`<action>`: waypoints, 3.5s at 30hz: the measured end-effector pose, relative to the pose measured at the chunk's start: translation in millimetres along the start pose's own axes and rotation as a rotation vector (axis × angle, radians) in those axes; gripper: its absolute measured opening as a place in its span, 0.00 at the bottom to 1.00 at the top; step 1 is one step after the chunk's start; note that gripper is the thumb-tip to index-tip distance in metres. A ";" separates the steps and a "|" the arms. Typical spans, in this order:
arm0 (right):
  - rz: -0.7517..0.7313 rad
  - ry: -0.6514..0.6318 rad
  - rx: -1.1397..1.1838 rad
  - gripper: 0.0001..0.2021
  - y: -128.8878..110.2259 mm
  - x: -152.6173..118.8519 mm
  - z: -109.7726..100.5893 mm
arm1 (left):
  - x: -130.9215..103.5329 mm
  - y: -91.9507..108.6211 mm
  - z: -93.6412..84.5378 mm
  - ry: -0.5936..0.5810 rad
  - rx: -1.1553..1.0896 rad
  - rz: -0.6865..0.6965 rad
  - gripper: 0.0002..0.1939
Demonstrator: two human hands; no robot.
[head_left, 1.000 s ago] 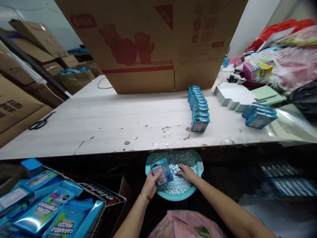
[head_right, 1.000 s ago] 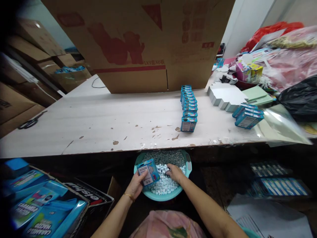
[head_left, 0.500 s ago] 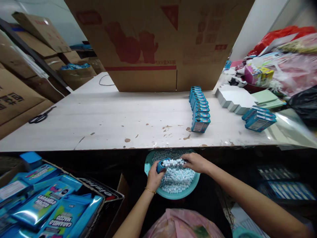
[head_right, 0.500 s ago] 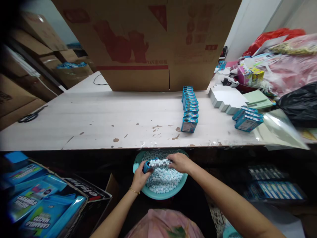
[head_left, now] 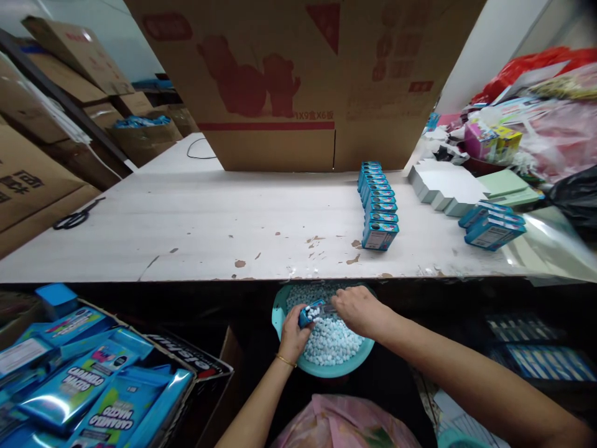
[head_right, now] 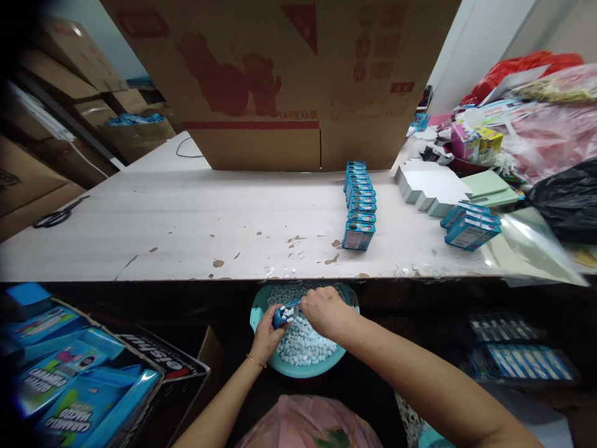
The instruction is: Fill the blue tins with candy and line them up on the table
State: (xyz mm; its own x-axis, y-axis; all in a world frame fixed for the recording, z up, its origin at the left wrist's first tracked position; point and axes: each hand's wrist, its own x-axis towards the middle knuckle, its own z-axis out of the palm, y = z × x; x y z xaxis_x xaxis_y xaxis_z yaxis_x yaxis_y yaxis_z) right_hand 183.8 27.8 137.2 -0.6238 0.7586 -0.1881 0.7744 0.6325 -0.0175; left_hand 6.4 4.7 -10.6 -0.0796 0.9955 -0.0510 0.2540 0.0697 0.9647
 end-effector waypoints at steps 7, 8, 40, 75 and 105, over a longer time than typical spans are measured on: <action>0.223 -0.072 0.080 0.07 48.3 -22.2 48.4 | 1.3 3.9 -11.0 -0.026 -0.144 -0.107 0.20; 0.245 -0.092 0.073 0.08 50.6 -22.2 65.7 | 0.8 3.6 -11.8 -0.026 -0.179 -0.137 0.21; 0.110 -0.050 0.144 0.11 14.5 4.8 13.9 | -5.4 11.1 7.9 -0.076 0.197 0.023 0.20; 0.262 0.069 0.872 0.15 37.2 10.6 143.2 | -12.0 20.3 -30.0 0.065 -0.424 -0.215 0.27; 0.184 -0.078 0.056 0.07 40.3 -21.9 40.7 | -12.0 4.3 -16.4 0.000 -0.026 0.056 0.17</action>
State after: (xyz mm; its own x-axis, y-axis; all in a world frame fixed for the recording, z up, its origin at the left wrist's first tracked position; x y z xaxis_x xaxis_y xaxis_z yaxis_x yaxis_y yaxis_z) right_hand 232.9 30.3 100.7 -0.4630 0.8448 -0.2683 0.8805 0.4731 -0.0298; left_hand -7.3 -8.0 -1.6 -0.0663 0.9978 0.0038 0.2325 0.0117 0.9725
